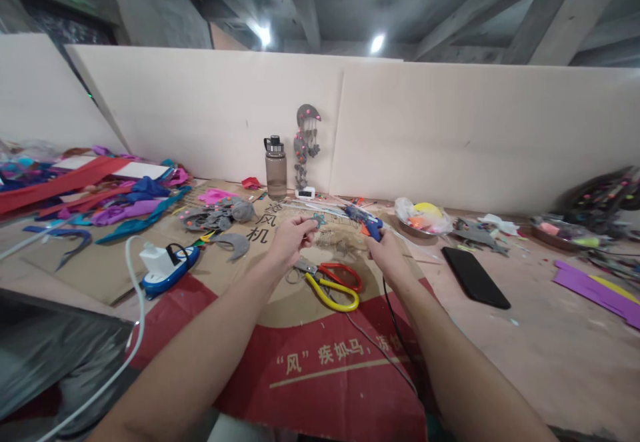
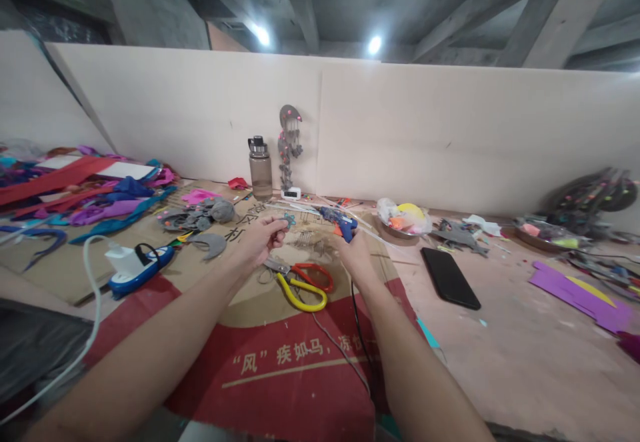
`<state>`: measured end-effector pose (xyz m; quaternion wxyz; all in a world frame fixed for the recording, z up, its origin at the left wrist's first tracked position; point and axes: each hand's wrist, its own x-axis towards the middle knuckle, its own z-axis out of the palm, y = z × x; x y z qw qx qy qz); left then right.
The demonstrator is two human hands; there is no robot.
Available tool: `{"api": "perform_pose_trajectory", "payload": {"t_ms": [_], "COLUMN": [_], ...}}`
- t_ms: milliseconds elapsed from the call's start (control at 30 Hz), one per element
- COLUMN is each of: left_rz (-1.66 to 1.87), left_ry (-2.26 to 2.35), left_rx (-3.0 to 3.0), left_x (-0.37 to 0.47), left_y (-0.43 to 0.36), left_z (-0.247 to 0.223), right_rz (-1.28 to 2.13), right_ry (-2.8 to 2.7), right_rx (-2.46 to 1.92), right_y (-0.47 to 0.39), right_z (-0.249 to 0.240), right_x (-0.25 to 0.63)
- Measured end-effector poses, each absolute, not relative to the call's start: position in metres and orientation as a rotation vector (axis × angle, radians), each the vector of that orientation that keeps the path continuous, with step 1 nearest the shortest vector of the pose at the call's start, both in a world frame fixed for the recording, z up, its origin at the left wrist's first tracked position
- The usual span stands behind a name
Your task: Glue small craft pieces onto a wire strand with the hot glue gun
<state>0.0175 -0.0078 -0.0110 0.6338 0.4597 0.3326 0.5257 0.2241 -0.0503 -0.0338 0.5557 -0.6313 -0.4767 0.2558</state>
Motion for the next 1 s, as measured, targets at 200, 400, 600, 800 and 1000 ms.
{"api": "perform_pose_trajectory", "payload": {"t_ms": [200,400,600,800,1000], "left_rz": [1.309,1.346,1.373,1.376,1.343], "left_ry": [0.755,0.737,0.745,0.757,0.728], "left_rx": [0.984,0.992,0.961,0.997,0.967], "left_x": [0.013,0.011,0.009,0.009,0.011], "left_y": [0.000,0.006,0.006,0.009,0.007], "left_z": [-0.012,-0.015,-0.014,-0.016,-0.016], "right_rz": [0.645,0.810,0.781,0.855,0.904], "right_ry": [-1.152,-1.131,-1.244,-1.247,-1.269], "right_rx": [-1.246,-1.101,-1.072,-1.012,-0.998], "right_y": [-0.060,-0.069,-0.075,-0.079,-0.082], "right_z": [-0.023,-0.016,-0.012,-0.014,-0.016], "right_x": [0.209,0.199,0.197,0.191,0.182]}}
